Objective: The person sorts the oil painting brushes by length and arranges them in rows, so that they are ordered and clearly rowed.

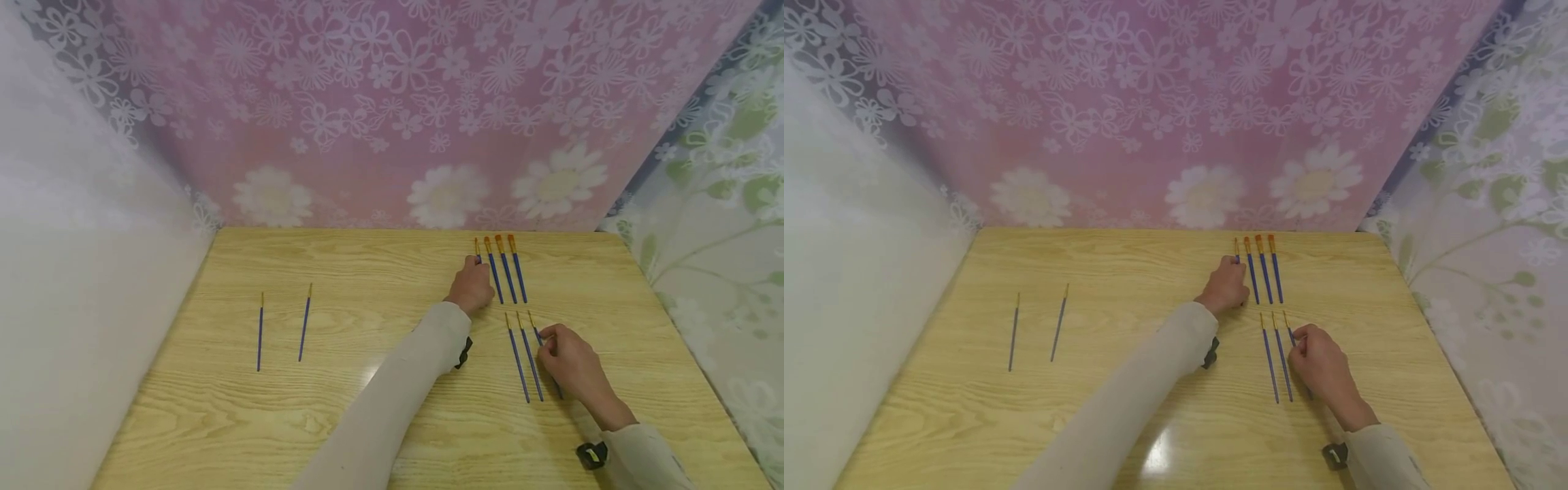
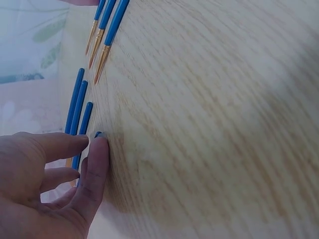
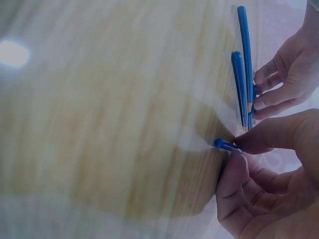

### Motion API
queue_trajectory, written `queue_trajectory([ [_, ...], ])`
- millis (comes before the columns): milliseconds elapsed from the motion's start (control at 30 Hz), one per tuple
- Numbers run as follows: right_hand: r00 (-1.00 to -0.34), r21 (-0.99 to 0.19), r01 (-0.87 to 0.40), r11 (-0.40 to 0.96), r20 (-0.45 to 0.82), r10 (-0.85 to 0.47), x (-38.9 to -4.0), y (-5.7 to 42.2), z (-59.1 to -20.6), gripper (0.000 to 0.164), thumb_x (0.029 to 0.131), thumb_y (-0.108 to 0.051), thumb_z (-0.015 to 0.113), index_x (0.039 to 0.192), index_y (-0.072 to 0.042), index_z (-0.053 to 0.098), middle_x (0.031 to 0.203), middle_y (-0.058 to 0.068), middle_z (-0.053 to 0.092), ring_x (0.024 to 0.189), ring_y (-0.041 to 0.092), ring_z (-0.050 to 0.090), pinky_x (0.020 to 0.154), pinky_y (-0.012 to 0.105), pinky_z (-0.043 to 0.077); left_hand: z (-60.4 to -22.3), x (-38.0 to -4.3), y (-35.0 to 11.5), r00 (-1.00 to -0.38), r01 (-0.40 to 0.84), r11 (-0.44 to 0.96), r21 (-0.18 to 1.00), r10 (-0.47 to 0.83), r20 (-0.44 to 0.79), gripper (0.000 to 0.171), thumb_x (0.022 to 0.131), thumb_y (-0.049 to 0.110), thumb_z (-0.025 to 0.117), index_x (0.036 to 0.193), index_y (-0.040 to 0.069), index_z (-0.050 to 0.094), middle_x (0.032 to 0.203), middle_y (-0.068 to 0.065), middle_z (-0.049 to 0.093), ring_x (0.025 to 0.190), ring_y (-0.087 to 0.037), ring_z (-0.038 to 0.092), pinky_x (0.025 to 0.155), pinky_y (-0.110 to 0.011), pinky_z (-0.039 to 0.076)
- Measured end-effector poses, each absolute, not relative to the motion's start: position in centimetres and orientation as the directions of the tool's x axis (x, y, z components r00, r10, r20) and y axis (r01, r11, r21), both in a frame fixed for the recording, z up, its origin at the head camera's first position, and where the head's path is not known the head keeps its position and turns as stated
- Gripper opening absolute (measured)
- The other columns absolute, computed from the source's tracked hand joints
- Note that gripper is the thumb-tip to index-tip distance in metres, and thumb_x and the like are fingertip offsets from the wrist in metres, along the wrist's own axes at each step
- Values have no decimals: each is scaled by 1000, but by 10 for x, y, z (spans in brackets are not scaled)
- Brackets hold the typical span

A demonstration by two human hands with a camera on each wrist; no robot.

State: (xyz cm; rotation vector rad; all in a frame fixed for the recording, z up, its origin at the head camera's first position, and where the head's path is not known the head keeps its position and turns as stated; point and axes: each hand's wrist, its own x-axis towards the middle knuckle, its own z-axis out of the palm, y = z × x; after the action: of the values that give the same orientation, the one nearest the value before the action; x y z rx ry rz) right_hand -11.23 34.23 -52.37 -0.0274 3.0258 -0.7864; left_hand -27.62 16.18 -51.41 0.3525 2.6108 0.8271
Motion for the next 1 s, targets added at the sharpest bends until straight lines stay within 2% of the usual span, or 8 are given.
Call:
queue_trajectory([
  [100, -1000, -488, -14, 873, -10, -21, -112, 342, -525, 30, 100, -6, 60, 124, 12, 65, 94, 13, 68, 69, 16, 55, 57, 31, 44, -517, -279, 162, -896, 115, 784, 609, 347, -277, 11, 109, 12, 64, 98, 15, 68, 179, 3, 26, 59, -17, 52, 56, -30, 45],
  [200, -1000, -487, -10, 873, -15, -20, -112, 343, -525, 30, 100, -6, 60, 124, 11, 65, 94, 12, 68, 69, 16, 54, 57, 31, 43, -511, -274, 159, -902, 122, 787, 604, 342, -263, 9, 109, 12, 63, 112, 15, 71, 179, 2, 27, 63, -17, 55, 57, -29, 45],
  [467, -1000, -484, -1, 875, -27, -16, -113, 343, -524, 30, 101, -7, 60, 124, 11, 65, 94, 12, 68, 70, 16, 55, 59, 32, 44, -521, -277, 164, -909, 146, 807, 572, 337, -244, 47, 108, 11, 63, 155, 18, 60, 177, 2, 27, 59, -16, 52, 55, -28, 43],
  [633, -999, -489, 2, 872, -36, -18, -113, 342, -523, 30, 102, -7, 60, 125, 11, 65, 95, 12, 68, 70, 17, 55, 58, 31, 43, -521, -282, 157, -901, 140, 783, 607, 355, -249, 56, 109, 11, 60, 164, 19, 51, 179, 1, 25, 51, -15, 44, 50, -28, 42],
  [700, -999, -490, -1, 872, -36, -21, -114, 341, -523, 30, 102, -7, 60, 126, 11, 64, 95, 12, 68, 69, 17, 54, 57, 31, 43, -510, -277, 148, -903, 151, 771, 619, 363, -231, 54, 110, 15, 59, 164, 18, 51, 178, 0, 26, 51, -13, 46, 52, -26, 43],
  [800, -999, -488, 0, 873, -37, -21, -114, 341, -522, 30, 102, -7, 60, 126, 11, 64, 95, 12, 68, 70, 17, 54, 58, 31, 43, -504, -271, 137, -915, 183, 762, 621, 363, -175, 50, 112, 18, 60, 161, 19, 55, 176, -1, 31, 63, -13, 59, 62, -28, 50],
  [867, -999, -485, 3, 875, -40, -19, -114, 340, -522, 30, 102, -7, 60, 126, 12, 65, 95, 13, 68, 71, 17, 54, 59, 31, 44, -501, -267, 128, -917, 207, 755, 622, 371, -145, 47, 113, 19, 59, 159, 19, 58, 173, -2, 36, 81, -15, 69, 73, -30, 54],
  [1000, -999, -478, 15, 878, -50, -11, -113, 340, -520, 31, 101, -6, 61, 126, 12, 65, 95, 13, 69, 72, 18, 55, 60, 32, 44, -495, -262, 109, -904, 243, 751, 615, 405, -138, 43, 114, 20, 57, 158, 20, 59, 166, -3, 45, 110, -20, 71, 85, -35, 57],
])
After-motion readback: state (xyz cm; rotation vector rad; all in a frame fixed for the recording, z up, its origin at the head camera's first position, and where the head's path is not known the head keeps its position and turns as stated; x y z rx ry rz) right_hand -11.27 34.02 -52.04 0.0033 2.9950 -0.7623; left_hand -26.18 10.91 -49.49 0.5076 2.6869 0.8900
